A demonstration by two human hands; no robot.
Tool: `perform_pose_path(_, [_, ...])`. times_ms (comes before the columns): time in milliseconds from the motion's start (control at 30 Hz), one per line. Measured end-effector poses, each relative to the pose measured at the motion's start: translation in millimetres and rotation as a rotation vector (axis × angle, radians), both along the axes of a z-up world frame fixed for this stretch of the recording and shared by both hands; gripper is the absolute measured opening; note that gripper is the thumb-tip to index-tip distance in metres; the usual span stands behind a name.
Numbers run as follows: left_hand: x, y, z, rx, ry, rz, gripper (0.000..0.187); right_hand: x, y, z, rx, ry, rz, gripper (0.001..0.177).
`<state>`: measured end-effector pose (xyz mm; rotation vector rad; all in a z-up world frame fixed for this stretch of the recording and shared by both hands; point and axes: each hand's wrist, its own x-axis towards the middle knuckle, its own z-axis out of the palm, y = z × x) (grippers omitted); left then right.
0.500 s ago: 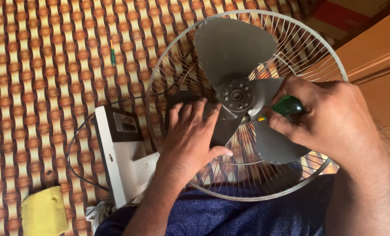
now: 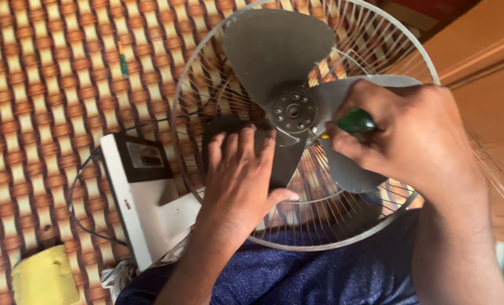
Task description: The person wipes the fan base with a cloth, then uses a screwdriver to remove the rear motor cover and the front grille. They then reattach the rear cover and front grille, and finally tighten the central nut securing the fan blades.
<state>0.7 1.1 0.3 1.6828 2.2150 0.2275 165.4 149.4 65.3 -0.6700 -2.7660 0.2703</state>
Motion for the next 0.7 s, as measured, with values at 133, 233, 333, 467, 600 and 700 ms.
perform_pose_path(133, [-0.1, 1.2, -1.0, -0.025, 0.020, -0.001, 0.117, -1.9, 3.4, -7.8, -0.005, -0.005, 0.057, 0.026])
perform_pose_path(233, [-2.7, 0.2, -5.0, 0.018, 0.040, -0.021, 0.116, -4.3, 7.7, -13.5, -0.008, -0.013, 0.137, 0.022])
perform_pose_path(333, [-5.4, 0.3, -9.4, 0.025, 0.060, -0.040, 0.116, -7.8, 7.0, -13.4, -0.004, -0.034, 0.194, 0.028])
perform_pose_path(467, [-6.1, -1.0, -10.8, 0.051, 0.049, -0.032, 0.114, -5.4, 2.1, -2.3, -0.047, -0.086, 0.211, 0.033])
perform_pose_path(600, [-5.0, -4.1, -8.9, 0.076, 0.041, -0.034, 0.113, -9.9, -1.8, -6.9, -0.034, -0.097, 0.220, 0.035])
perform_pose_path(700, [-5.3, -3.8, -7.6, 0.074, 0.051, -0.035, 0.112, -12.4, -0.8, -13.3, -0.095, -0.135, 0.208, 0.034])
